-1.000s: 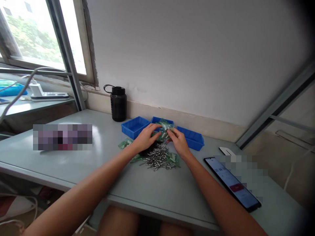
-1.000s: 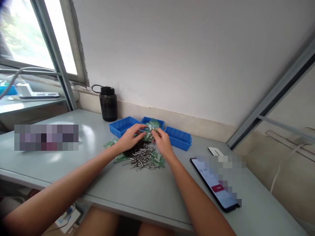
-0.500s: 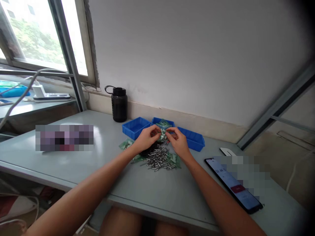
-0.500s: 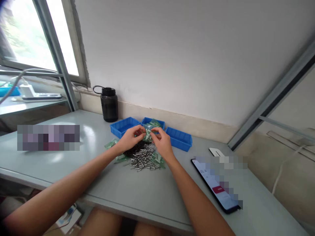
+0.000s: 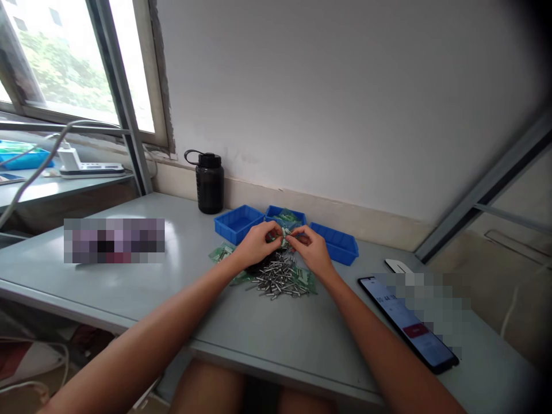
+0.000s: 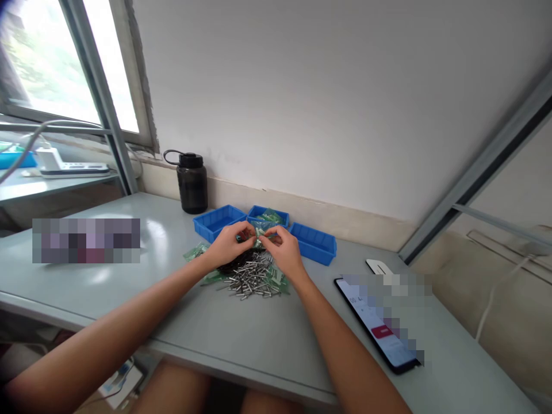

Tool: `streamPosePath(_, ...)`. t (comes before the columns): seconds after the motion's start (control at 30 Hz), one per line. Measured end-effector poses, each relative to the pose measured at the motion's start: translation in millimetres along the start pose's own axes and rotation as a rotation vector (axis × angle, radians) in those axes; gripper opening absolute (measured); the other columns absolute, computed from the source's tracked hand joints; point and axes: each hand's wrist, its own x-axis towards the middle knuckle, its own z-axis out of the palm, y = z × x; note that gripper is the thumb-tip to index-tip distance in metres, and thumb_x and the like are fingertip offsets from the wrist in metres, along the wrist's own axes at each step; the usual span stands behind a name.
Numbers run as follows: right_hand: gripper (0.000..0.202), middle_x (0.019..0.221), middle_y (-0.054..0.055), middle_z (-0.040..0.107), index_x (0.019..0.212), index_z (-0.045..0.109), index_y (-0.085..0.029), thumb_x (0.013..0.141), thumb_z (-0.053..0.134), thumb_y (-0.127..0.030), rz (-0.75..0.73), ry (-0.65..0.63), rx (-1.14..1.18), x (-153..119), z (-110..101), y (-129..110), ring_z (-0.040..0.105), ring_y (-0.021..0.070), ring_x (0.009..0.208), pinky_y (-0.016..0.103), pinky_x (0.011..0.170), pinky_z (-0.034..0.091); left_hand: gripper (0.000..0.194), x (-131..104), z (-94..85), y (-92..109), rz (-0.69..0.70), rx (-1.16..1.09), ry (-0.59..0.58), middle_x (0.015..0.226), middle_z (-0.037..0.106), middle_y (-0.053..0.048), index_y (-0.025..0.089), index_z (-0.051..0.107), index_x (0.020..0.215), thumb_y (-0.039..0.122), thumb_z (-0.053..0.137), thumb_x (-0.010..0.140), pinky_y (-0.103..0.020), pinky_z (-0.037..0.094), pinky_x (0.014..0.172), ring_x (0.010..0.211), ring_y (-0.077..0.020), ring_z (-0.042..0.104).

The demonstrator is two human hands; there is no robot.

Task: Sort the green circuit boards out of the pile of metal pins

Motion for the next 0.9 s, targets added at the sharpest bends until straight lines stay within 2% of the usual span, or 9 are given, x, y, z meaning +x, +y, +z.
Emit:
streamPosePath(0.3, 0.022, 0.072, 0.0, 0.058, 0.075, 0.055, -0.021, 0.08, 0.054, -0.042, -0.018, -0.042, -0.059, -2.1, 0.8, -1.6, 0.056, 0.0152, 0.059, 0.027, 0.056, 0.046, 0.004, -1.8, 0.2, -6.9, 0.035, 0.098, -0.002, 0.072, 0.056, 0.001, 0.016, 0.053, 0.074, 0.017, 0.055, 0.077, -0.024, 0.039, 0.063, 0.07, -0.0124, 0.051)
streamPosePath(0.5, 0.02, 0.079, 0.002, 0.059, 0.085, 0.058, -0.022, 0.08, 0.056, -0.041, -0.013, -0.051, -0.05, -2.3, 3.3, -2.3, 0.058, 0.016, 0.062, 0.028, 0.055, 0.048, 0.005, -2.5, -2.2, -5.6, 0.068, 0.121, -0.002, 0.079, 0.058, -0.001, 0.017, 0.056, 0.083, 0.019, 0.052, 0.081, -0.025, 0.041, 0.067, 0.078, -0.0151, 0.053)
streamPosePath(0.63, 0.02, 0.077, 0.001, 0.057, 0.077, 0.058, -0.02, 0.081, 0.054, -0.039, -0.025, -0.05, -0.021, -2.2, 2.1, -3.7, 0.057, 0.0147, 0.061, 0.028, 0.056, 0.048, 0.008, -2.4, -1.8, -5.1, 0.097, 0.118, 0.0, 0.082, 0.06, -0.002, 0.017, 0.059, 0.087, 0.018, 0.053, 0.081, -0.026, 0.043, 0.071, 0.081, -0.0159, 0.054)
streamPosePath(0.77, 0.023, 0.073, 0.001, 0.056, 0.07, 0.056, -0.019, 0.081, 0.055, -0.039, -0.026, -0.039, -0.016, -2.4, 1.4, -4.1, 0.055, 0.0145, 0.06, 0.027, 0.055, 0.048, 0.008, -2.1, -1.5, -2.7, 0.097, 0.048, -0.009, 0.078, 0.059, -0.001, 0.017, 0.061, 0.083, 0.015, 0.053, 0.08, -0.025, 0.043, 0.068, 0.077, -0.014, 0.054)
streamPosePath(0.9, 0.02, 0.076, 0.002, 0.058, 0.077, 0.057, -0.02, 0.08, 0.055, -0.04, 0.026, -0.003, 0.031, -2.2, 4.0, -3.6, 0.055, 0.0158, 0.064, 0.028, 0.054, 0.05, 0.012, -0.5, -0.7, -1.6, 0.021, -0.061, -0.002, 0.079, 0.06, -0.002, 0.016, 0.062, 0.081, 0.022, 0.051, 0.083, -0.024, 0.044, 0.064, 0.073, -0.0124, 0.055)
